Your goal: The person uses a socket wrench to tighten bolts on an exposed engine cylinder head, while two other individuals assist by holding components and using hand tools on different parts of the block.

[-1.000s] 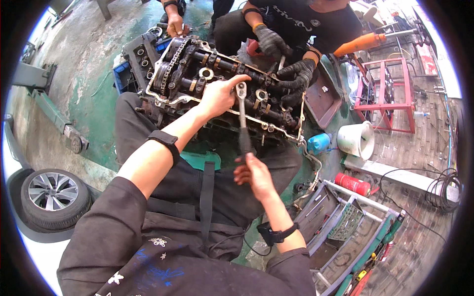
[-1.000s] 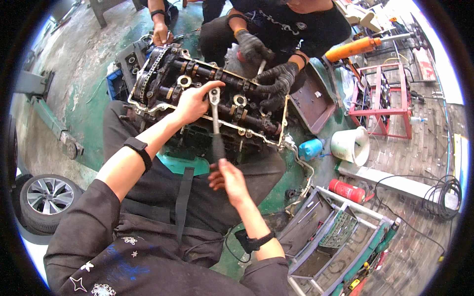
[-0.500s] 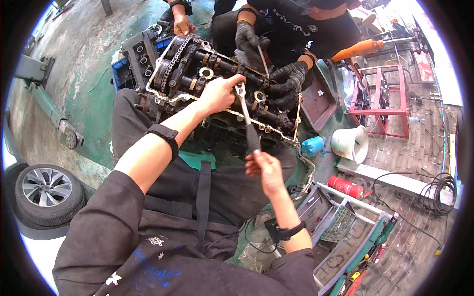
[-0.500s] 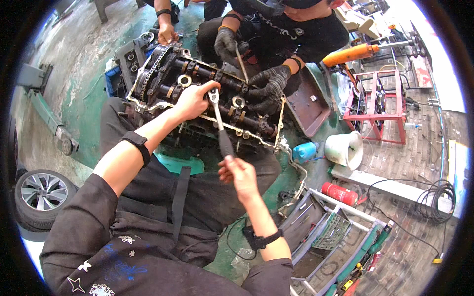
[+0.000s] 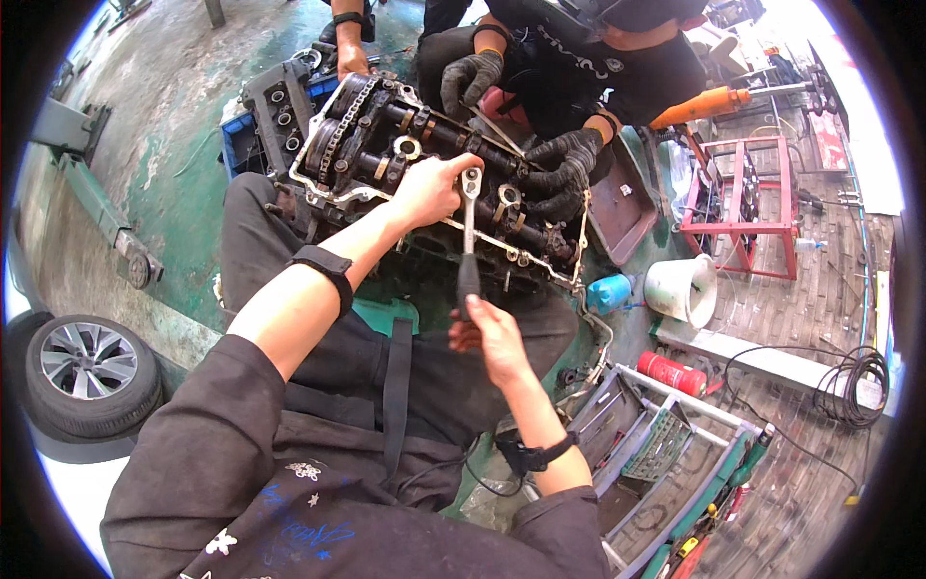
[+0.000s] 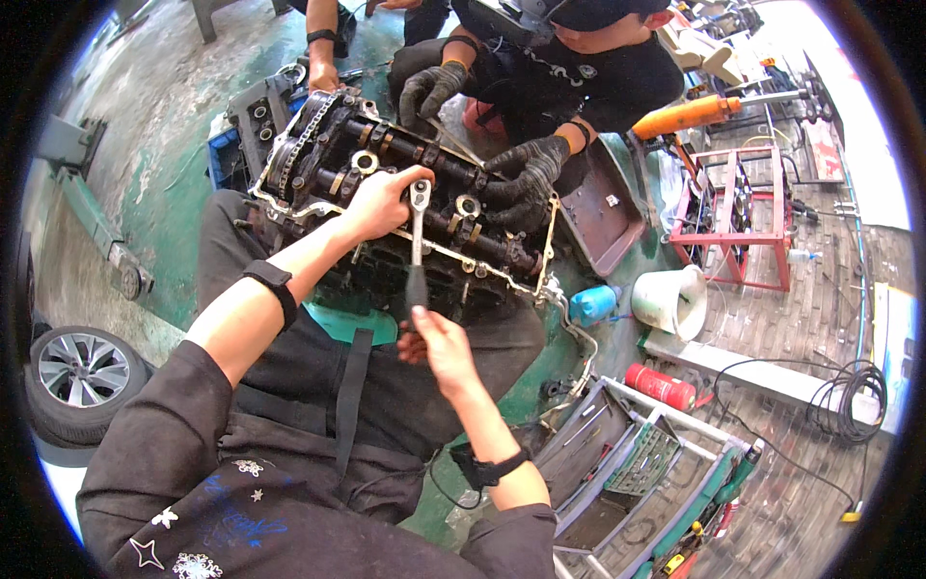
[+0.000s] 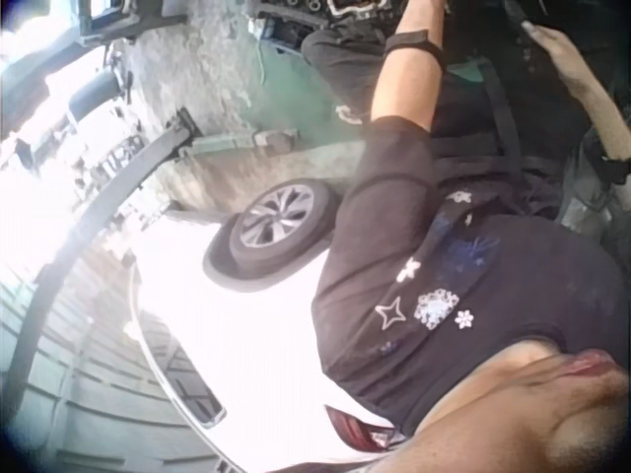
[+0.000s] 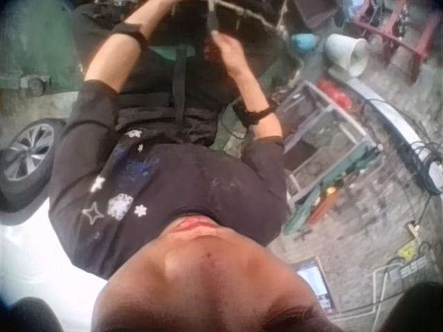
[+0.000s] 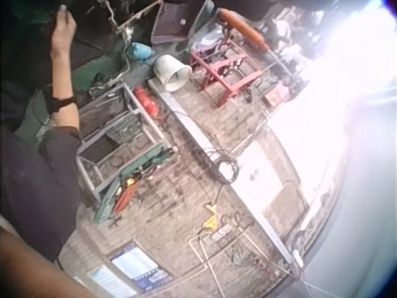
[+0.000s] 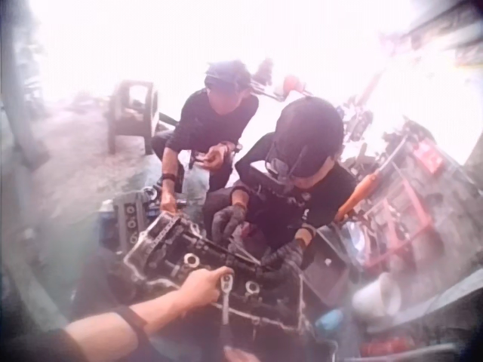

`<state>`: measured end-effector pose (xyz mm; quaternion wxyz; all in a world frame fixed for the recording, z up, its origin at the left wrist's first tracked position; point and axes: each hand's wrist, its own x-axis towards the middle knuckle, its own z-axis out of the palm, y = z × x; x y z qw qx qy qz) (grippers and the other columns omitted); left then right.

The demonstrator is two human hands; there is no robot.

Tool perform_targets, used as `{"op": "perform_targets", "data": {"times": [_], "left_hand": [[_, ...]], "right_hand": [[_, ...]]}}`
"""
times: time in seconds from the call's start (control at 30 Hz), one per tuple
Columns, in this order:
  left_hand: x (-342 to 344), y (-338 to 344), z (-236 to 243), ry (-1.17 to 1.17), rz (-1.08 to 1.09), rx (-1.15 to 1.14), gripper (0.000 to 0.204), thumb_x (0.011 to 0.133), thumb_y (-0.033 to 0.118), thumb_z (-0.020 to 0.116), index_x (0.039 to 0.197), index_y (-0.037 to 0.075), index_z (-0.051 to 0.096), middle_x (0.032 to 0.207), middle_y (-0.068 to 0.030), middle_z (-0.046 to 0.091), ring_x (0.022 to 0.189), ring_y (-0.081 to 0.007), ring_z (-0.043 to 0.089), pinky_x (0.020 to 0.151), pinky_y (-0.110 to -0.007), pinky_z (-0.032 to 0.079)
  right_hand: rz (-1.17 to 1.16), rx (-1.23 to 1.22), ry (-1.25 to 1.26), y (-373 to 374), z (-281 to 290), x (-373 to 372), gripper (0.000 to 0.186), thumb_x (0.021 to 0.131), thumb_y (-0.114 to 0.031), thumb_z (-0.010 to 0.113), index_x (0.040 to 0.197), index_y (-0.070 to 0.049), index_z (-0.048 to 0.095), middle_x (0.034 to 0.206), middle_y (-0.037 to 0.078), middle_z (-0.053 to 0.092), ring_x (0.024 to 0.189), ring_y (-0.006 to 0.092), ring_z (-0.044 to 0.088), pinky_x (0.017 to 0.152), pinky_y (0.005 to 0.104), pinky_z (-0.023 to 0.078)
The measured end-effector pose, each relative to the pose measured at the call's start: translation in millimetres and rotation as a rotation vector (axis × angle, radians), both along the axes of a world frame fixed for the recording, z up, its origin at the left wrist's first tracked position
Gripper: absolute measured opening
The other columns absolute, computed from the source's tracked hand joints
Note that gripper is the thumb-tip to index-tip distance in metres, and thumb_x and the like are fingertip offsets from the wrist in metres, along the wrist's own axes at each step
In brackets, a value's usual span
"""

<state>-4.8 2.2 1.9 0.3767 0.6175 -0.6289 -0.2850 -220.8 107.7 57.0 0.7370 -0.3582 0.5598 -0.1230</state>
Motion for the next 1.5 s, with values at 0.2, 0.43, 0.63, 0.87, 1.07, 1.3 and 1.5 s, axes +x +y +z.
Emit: {"op": "perform_targets", "data": {"times": [0.2, 0.43, 0.63, 0.87, 1.07, 1.3, 1.5], "left_hand": [[2, 3, -6, 0.181, -0.003, -0.104, 0.034, 0.08, 0.01, 0.065, 0.114, 0.013, 0.06, 0.085, -0.0184, 0.067, 0.083, -0.0371, 0.065, 0.072, -0.042, 0.05], [0, 2, -4, 0.197, 0.057, -0.099, 0.031, 0.082, 0.001, 0.061, 0.112, 0.005, 0.063, 0.087, -0.0172, 0.069, 0.079, -0.0185, 0.069, 0.072, -0.031, 0.051], [-3, -1, -14, 0.163, 0.104, -0.07, 0.035, 0.079, 0.003, 0.059, 0.114, 0.005, 0.064, 0.091, -0.0181, 0.068, 0.082, -0.0285, 0.067, 0.074, -0.036, 0.051], [-7, 2, -8, 0.2, 0.138, -0.049, 0.033, 0.077, 0.006, 0.059, 0.109, 0.007, 0.066, 0.087, -0.0177, 0.068, 0.081, -0.0346, 0.066, 0.072, -0.041, 0.052], [-7, 4, -6, 0.062, 0.119, -0.102, 0.034, 0.078, 0.002, 0.061, 0.111, 0.007, 0.064, 0.089, -0.0188, 0.067, 0.081, -0.0316, 0.068, 0.07, -0.035, 0.051], [-2, 5, -9, 0.239, 0.019, -0.173, 0.046, 0.071, 0.021, 0.081, 0.114, 0.014, 0.064, 0.085, -0.0154, 0.069, 0.078, -0.0309, 0.068, 0.071, -0.037, 0.051], [-4, 4, -7, 0.252, 0.115, -0.107, 0.032, 0.079, 0.006, 0.064, 0.11, 0.015, 0.065, 0.08, -0.0164, 0.067, 0.078, -0.0324, 0.067, 0.069, -0.038, 0.051]], "right_hand": [[0.057, 0.047, -0.196, 12, -4, 62, 0.042, 0.097, -0.044, 0.05, 0.096, -0.004, 0.06, 0.073, 0.005, 0.065, 0.059, 0.0133, 0.061, 0.055, 0.0244, 0.046], [0.04, 0.043, -0.133, 6, 1, 33, 0.041, 0.096, -0.043, 0.053, 0.092, -0.003, 0.062, 0.072, 0.005, 0.064, 0.059, 0.0135, 0.061, 0.055, 0.0247, 0.045], [-0.15, -0.087, 0.082, -37, 9, -36, 0.038, 0.094, -0.039, 0.057, 0.087, -0.003, 0.065, 0.068, 0.003, 0.063, 0.057, 0.0132, 0.061, 0.055, 0.0255, 0.047], [-0.342, -0.113, 0.045, -45, -10, -40, 0.036, 0.097, -0.038, 0.052, 0.09, -0.005, 0.061, 0.071, 0.006, 0.065, 0.056, 0.015, 0.061, 0.053, 0.027, 0.047], [-0.05, 0.051, -0.106, 8, 3, 14, 0.034, 0.098, -0.04, 0.05, 0.103, -0.007, 0.056, 0.083, 0.01, 0.069, 0.058, 0.0151, 0.063, 0.054, 0.0253, 0.047], [-0.051, 0.145, -0.352, 14, 5, 89, 0.032, 0.1, -0.039, 0.044, 0.102, -0.007, 0.052, 0.083, 0.011, 0.067, 0.061, 0.0172, 0.063, 0.057, 0.0271, 0.049], [0.032, 0.057, -0.194, 0, 13, 52, 0.033, 0.096, -0.038, 0.053, 0.096, -0.006, 0.059, 0.077, 0.008, 0.068, 0.062, 0.015, 0.063, 0.058, 0.0254, 0.049]]}}
